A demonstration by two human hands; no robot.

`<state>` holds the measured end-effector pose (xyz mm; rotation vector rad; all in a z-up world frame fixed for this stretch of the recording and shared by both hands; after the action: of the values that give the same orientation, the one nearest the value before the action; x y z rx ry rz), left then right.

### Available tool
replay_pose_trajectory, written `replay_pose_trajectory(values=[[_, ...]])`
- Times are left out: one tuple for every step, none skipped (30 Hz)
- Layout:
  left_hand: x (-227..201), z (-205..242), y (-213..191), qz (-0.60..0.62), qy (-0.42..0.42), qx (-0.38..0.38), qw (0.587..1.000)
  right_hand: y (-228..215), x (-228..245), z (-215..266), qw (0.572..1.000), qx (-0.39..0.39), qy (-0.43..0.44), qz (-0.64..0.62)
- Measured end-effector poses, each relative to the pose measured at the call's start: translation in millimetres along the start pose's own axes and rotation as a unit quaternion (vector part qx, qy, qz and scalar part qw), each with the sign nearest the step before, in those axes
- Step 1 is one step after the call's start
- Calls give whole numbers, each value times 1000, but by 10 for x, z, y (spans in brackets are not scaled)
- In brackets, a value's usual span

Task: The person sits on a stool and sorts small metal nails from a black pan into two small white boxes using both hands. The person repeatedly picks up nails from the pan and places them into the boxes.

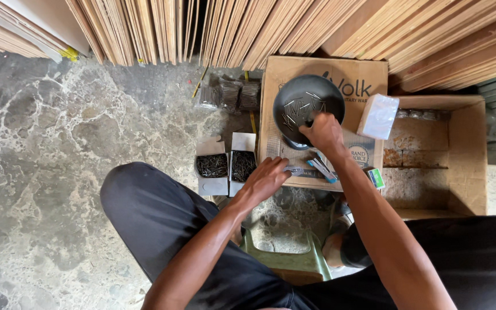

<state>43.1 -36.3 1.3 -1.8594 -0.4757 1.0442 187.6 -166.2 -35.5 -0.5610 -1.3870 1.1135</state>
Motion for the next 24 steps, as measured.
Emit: replay_pose_trajectory(values=[[-24, -6, -40, 2, 2, 0, 1000, -90, 67, 70, 1000, -1, 2, 1], [-44, -15, -74, -11, -1, 2, 1000, -202, 141, 140, 999, -21, -2, -36], [-61, -26, -114, -25, -3, 4, 1000, -317, 218, 207, 996, -42, -6, -72], [-27, -19, -60, -24, -1, 4, 1000, -390, 266, 300, 997, -43, -4, -71], [10, -15, -18, -22, 5, -1, 1000, -433, 327, 381, 996, -25, -7, -90], [44, -12, 24, -21, 11, -7, 1000, -478, 388, 465, 994, -7, -9, -109], [79, -2, 76, -21, 14, -6, 1000, -533, 416, 557, 994, -9, -8, -109], [111, 6, 116, 8, 17, -11, 1000, -551, 448, 652, 990, 12, -7, -140], [138, 17, 157, 37, 21, -14, 999, -567, 479, 759, 985, 34, -4, -170], [147, 37, 194, 38, 24, -12, 999, -480, 427, 807, 985, 31, -1, -171], [168, 39, 220, 37, 25, -18, 999, -379, 399, 849, 981, 44, -14, -187], [189, 40, 247, 35, 26, -24, 999, -280, 373, 891, 977, 56, -27, -203], [52, -7, 74, 35, 32, -23, 999, -199, 326, 905, 977, 51, -25, -203], [30, -65, -7, 68, -47, 48, 995, -96, 319, 917, 979, 68, -46, -184], [6, -74, -88, 99, -127, 117, 980, 22, 327, 928, 980, 87, -69, -165], [79, -57, 14, 98, -124, 118, 980, -24, 352, 966, 980, 84, -68, -167], [106, -41, 93, 72, -91, 99, 988, -71, 416, 1013, 978, 85, -98, -161], [134, -18, 173, 47, -57, 79, 994, -116, 483, 1060, 976, 86, -128, -156], [125, -21, 153, 47, -55, 79, 994, -73, 454, 1052, 976, 86, -127, -155], [94, -24, 117, 19, -35, 66, 997, -26, 424, 1043, 978, 89, -127, -138], [65, -29, 79, -9, -15, 52, 998, 18, 395, 1029, 980, 91, -127, -121], [46, -21, 83, -9, -13, 52, 999, 46, 403, 1048, 981, 90, -126, -120], [64, -20, 104, 10, -32, 71, 997, 84, 420, 1056, 983, 100, -132, -85], [83, -17, 126, 28, -50, 91, 994, 122, 437, 1063, 983, 109, -138, -49]])
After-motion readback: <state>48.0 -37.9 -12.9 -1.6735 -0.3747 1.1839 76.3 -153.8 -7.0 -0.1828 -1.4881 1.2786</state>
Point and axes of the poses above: each hand's wrist, its own z-axis away from the middle knuckle, its own y-axis out of the palm, x = y × z, the point moved 7 cm from there along -z, towards the middle knuckle, and after that the axes turned 9 degrees about -y, right-handed, at the moved point
